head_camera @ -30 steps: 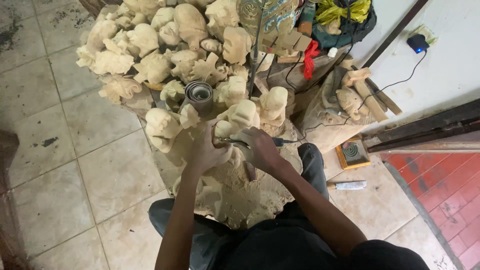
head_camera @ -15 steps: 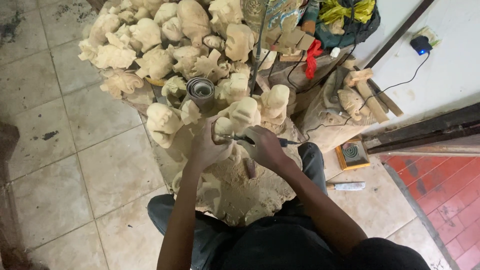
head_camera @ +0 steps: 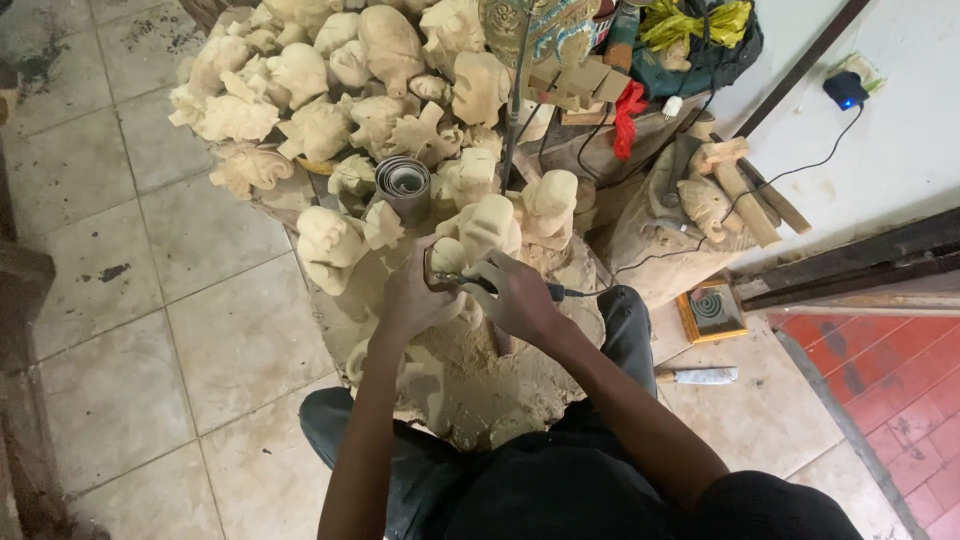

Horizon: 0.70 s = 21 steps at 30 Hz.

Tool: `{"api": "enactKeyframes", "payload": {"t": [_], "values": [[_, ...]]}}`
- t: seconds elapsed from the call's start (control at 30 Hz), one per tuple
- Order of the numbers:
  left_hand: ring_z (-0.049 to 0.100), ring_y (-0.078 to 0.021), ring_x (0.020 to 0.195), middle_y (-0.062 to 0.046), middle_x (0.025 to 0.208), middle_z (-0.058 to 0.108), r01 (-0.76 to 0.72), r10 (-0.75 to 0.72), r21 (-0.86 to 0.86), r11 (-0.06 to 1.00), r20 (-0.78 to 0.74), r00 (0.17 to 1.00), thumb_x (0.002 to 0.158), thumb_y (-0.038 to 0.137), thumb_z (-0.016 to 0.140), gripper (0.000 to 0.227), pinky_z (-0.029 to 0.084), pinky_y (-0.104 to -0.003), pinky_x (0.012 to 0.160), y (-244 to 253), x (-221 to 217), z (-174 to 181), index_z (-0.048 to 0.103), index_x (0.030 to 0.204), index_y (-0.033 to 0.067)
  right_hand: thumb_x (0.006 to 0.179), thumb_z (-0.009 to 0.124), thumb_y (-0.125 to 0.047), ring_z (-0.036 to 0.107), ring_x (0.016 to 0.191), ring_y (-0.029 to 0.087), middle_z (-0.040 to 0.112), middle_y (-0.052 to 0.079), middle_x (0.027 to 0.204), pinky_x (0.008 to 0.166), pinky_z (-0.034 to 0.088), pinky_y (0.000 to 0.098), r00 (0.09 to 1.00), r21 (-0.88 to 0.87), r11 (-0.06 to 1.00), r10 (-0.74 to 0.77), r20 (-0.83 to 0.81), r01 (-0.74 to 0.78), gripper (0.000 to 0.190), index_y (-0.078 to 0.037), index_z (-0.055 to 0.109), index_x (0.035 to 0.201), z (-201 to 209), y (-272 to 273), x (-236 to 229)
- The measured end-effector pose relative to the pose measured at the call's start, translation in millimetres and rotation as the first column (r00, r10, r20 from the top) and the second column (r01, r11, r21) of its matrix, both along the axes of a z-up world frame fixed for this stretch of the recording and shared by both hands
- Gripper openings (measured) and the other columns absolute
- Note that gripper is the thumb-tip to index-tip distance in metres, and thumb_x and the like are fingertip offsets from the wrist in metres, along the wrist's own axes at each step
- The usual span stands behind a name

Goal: Carving details into a small object using a handheld rotary tool

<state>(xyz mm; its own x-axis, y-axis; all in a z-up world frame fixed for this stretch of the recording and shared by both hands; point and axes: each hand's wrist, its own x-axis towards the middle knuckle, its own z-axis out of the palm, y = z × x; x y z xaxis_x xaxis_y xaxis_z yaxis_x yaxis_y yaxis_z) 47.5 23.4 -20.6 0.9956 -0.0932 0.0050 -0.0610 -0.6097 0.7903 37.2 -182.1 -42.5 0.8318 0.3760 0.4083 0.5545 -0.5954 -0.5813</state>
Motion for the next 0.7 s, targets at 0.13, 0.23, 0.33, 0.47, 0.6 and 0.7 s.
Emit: {"api": "enactKeyframes", "payload": {"t": [0.13,0.23,0.33,0.47,0.6,0.7], "values": [[0.063,-0.0467,0.119,-0.019,0.13,0.066,-0.015,0.016,0.016,1.0,-0.066,0.998,0.066,0.031,0.082,0.084,0.048,-0.06,0.101,-5,-3,15,0.047,0.143,0.0298,0.093,0.08,-0.018,0.075,0.089,0.039,0.07,0.011,0.101,0.076,0.063,0.0501,1.0,-0.027,1.0,-0.017,-0.019,0.016,0.014,-0.012,0.073,0.103,1,0,-1],[0.062,-0.0481,0.12,-0.021,0.131,0.065,-0.002,0.003,0.008,1.0,-0.084,0.996,0.068,0.029,0.079,0.082,0.048,-0.059,0.101,-5,-2,16,0.047,0.143,0.0269,0.094,0.08,-0.022,0.075,0.09,0.035,0.069,0.008,0.103,0.079,0.063,0.0464,0.999,-0.045,0.998,-0.047,0.01,0.047,0.015,-0.015,0.072,0.104,-4,4,-1],[0.062,-0.0513,0.119,-0.025,0.129,0.065,-0.017,0.019,0.028,0.999,-0.094,0.995,0.067,0.028,0.08,0.084,0.047,-0.063,0.101,-7,-4,24,0.045,0.143,0.0253,0.097,0.076,-0.015,0.075,0.088,0.039,0.067,0.012,0.1,0.078,0.063,0.0484,1.0,-0.017,1.0,-0.007,-0.03,0.006,0.009,-0.01,0.071,0.102,6,2,-1],[0.062,-0.0494,0.119,-0.023,0.129,0.065,-0.022,0.028,0.046,0.999,-0.127,0.991,0.068,0.03,0.08,0.085,0.048,-0.06,0.102,-7,-2,19,0.045,0.144,0.0298,0.094,0.078,-0.021,0.075,0.091,0.038,0.068,0.01,0.103,0.078,0.063,0.0483,1.0,-0.032,0.999,-0.02,-0.017,0.02,0.014,-0.013,0.072,0.105,0,-6,-1],[0.063,-0.0505,0.117,-0.023,0.126,0.066,-0.014,0.016,0.026,1.0,-0.083,0.996,0.07,0.022,0.08,0.08,0.049,-0.06,0.099,-8,-4,26,0.048,0.143,0.0257,0.096,0.077,-0.023,0.074,0.092,0.042,0.068,0.013,0.101,0.079,0.062,0.0503,0.998,-0.017,0.999,-0.033,-0.061,0.032,0.014,-0.011,0.072,0.103,-18,9,3],[0.065,-0.0443,0.118,-0.017,0.126,0.067,0.001,0.011,0.084,0.997,-0.142,0.99,0.063,0.027,0.085,0.09,0.049,-0.058,0.102,-5,2,19,0.046,0.144,0.0311,0.096,0.076,-0.019,0.074,0.09,0.043,0.067,0.016,0.1,0.078,0.061,0.0506,0.997,-0.026,1.0,0.001,-0.072,-0.003,0.013,-0.009,0.071,0.103,0,5,2]]}}
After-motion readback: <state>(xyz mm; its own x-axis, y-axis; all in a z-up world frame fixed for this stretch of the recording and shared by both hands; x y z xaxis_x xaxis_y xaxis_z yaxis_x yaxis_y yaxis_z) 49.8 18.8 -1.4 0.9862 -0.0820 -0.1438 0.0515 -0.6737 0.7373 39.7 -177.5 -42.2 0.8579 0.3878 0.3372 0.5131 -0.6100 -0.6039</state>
